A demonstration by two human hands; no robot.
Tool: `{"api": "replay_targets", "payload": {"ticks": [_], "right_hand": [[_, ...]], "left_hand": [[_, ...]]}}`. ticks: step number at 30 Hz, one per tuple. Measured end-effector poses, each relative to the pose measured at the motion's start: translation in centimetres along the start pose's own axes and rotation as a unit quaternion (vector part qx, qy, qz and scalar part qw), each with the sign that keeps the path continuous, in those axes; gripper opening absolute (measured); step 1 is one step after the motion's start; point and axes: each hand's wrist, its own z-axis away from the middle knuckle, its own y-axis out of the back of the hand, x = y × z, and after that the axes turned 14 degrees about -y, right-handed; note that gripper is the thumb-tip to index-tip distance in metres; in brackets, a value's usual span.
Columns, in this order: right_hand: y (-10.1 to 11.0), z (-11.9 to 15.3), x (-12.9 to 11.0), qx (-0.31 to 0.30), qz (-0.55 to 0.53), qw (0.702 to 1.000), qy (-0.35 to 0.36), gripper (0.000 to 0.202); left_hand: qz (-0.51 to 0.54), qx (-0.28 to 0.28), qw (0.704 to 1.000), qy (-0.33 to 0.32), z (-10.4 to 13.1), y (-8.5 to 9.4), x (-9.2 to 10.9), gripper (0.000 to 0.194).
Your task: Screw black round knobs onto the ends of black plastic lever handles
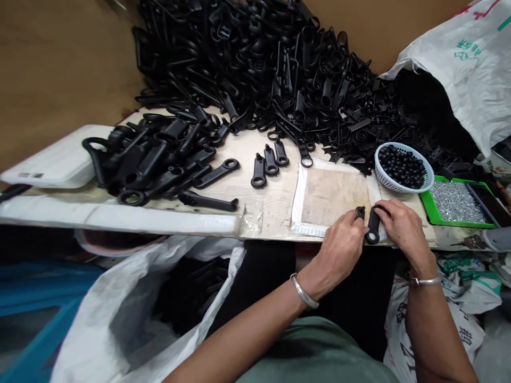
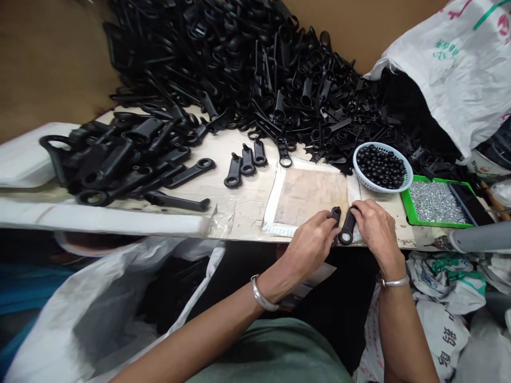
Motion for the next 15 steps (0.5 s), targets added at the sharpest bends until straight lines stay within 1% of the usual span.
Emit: {"api": "replay_targets", "payload": {"ticks": [4,7,10,12,15], "right_hand": [[0.1,-0.1,0.6,-0.005,0.011,1.0,0.018,0.027],[-0.2,-0.7,1.8,-0.008,-0.013,0.998,0.062,0.029],[-0.7,-1.7,2.9,-0.017,-0.045,0.993,0.112,0.032],[-0.9,-2.2,3.4,-0.019,-0.057,0.989,0.133,0.034],[-1.0,-2.3,3.8,-0.011,-0.072,0.988,0.136,0.031]], "left_hand": [[-0.011,-0.009,1.0,-0.012,-0.2,-0.1,0.1,0.021],[-0.022,-0.016,0.999,-0.033,-0.4,0.2,0.0,0.015],[-0.037,-0.017,0.998,-0.058,-1.0,0.3,-0.2,0.018],[-0.045,-0.018,0.996,-0.072,-1.3,0.3,-0.4,0.018],[-0.065,-0.016,0.993,-0.095,-0.8,1.2,-0.8,0.017]]}}
